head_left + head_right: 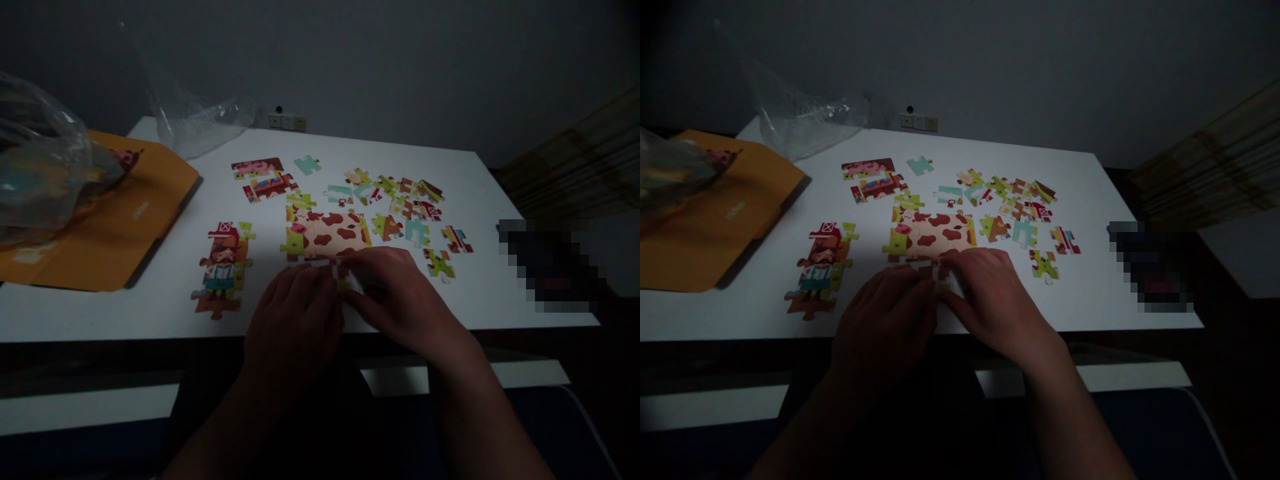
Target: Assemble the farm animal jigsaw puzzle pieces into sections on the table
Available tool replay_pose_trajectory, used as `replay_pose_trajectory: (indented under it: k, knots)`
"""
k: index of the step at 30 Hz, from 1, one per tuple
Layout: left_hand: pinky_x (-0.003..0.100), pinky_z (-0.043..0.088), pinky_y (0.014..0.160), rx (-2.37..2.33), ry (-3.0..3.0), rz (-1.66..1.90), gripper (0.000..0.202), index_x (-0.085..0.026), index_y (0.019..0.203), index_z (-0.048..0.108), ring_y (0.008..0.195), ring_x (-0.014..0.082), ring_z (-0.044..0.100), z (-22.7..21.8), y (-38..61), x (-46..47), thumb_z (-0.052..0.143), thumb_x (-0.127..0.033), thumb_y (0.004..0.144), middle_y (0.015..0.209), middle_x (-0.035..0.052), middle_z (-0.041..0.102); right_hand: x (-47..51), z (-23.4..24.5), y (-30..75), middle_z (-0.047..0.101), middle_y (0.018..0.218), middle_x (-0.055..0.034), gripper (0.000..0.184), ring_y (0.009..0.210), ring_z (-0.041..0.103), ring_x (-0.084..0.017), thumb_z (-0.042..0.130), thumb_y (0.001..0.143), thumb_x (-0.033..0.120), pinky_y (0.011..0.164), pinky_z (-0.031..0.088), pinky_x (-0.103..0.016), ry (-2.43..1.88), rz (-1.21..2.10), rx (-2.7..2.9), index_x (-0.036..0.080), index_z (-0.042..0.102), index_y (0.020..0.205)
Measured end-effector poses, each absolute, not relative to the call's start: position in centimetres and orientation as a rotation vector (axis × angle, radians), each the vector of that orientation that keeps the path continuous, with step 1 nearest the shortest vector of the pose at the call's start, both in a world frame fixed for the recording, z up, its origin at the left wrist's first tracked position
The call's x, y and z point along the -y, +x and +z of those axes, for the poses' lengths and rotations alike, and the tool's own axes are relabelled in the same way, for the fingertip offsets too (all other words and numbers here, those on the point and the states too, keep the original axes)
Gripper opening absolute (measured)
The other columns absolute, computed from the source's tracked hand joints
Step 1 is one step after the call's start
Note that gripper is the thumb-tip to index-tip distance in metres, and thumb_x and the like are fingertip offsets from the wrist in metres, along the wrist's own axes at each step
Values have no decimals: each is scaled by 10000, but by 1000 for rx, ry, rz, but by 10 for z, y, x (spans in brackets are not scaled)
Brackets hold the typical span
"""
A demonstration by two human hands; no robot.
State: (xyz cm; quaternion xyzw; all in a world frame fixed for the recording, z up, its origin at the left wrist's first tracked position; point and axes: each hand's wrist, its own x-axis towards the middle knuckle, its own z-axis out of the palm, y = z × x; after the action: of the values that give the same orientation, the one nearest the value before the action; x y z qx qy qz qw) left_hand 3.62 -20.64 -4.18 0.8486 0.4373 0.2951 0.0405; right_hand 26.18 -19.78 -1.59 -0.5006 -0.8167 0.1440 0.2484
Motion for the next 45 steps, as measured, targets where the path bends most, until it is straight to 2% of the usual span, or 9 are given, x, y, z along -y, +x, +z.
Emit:
replay_pose_trajectory:
  k: [7, 11, 14, 21, 25, 32, 36, 40, 45]
  knots:
    - [588, 626, 1155, -1408, 2545, 856, 310, -188, 1343, 746, 1290, 356, 713, -42, 39, 207, 640, -210, 1053, 1350, 164, 772, 194, -23, 255, 788, 1403, -136, 439, 1299, 749, -367, 776, 1045, 344, 1087, 602, -601, -1384, 354, 2158, 291, 644, 1460]
    - [584, 611, 1187, -1409, 2539, 846, 349, -155, 1393, 727, 1330, 357, 696, -44, 40, 207, 625, -209, 1064, 1410, 173, 760, 194, -27, 256, 717, 1551, -172, 556, 1494, 648, -401, 794, 1024, 374, 1228, 534, -667, -1398, 294, 2166, 263, 615, 1539]
    - [588, 597, 1209, -1432, 2517, 841, 346, -138, 1387, 732, 1385, 374, 671, -44, 41, 207, 621, -219, 1069, 1458, 180, 744, 194, -27, 255, 715, 1565, -193, 593, 1460, 684, -401, 794, 1025, 387, 1197, 572, -659, -1435, 295, 2169, 236, 607, 1567]
    - [619, 615, 1178, -1441, 2500, 839, 404, -130, 1449, 702, 1382, 390, 678, -42, 40, 207, 631, -238, 1066, 1481, 197, 739, 194, -28, 255, 745, 1537, -179, 551, 1403, 730, -385, 766, 1061, 396, 1151, 610, -658, -1456, 279, 2157, 243, 616, 1569]
    - [605, 618, 1174, -1419, 2461, 854, 365, -167, 1415, 713, 1373, 370, 692, -41, 39, 206, 638, -228, 1062, 1476, 173, 753, 195, -29, 255, 755, 1527, -165, 536, 1405, 734, -380, 786, 1052, 392, 1141, 624, -647, -1474, 296, 2134, 262, 638, 1551]
    - [592, 619, 1101, -1499, 2338, 797, 330, -189, 1393, 714, 1321, 362, 710, -33, 41, 197, 656, -182, 1069, 1453, 132, 786, 194, -30, 257, 771, 1508, -138, 477, 1473, 689, -386, 795, 1052, 367, 1201, 578, -670, -1405, 294, 2151, 296, 673, 1507]
    - [575, 619, 1063, -1464, 2268, 729, 341, -212, 1373, 723, 1254, 349, 725, -27, 37, 185, 713, -158, 1037, 1359, 98, 820, 193, -27, 257, 771, 1495, -132, 451, 1470, 685, -373, 795, 1057, 347, 1221, 560, -647, -1353, 332, 2173, 300, 672, 1488]
    - [554, 610, 1094, -1423, 2250, 745, 458, -213, 1457, 678, 1272, 335, 719, -28, 33, 173, 760, -161, 1009, 1381, 103, 805, 191, -25, 255, 761, 1481, -130, 424, 1438, 691, -346, 775, 1068, 295, 1229, 541, -641, -1289, 385, 2174, 304, 647, 1472]
    - [536, 598, 1126, -1413, 2301, 813, 458, -219, 1503, 645, 1307, 312, 719, -35, 34, 165, 690, -158, 1051, 1418, 112, 795, 185, -25, 250, 775, 1438, -123, 354, 1382, 713, -350, 755, 1070, 282, 1156, 574, -632, -1328, 400, 2136, 302, 662, 1411]
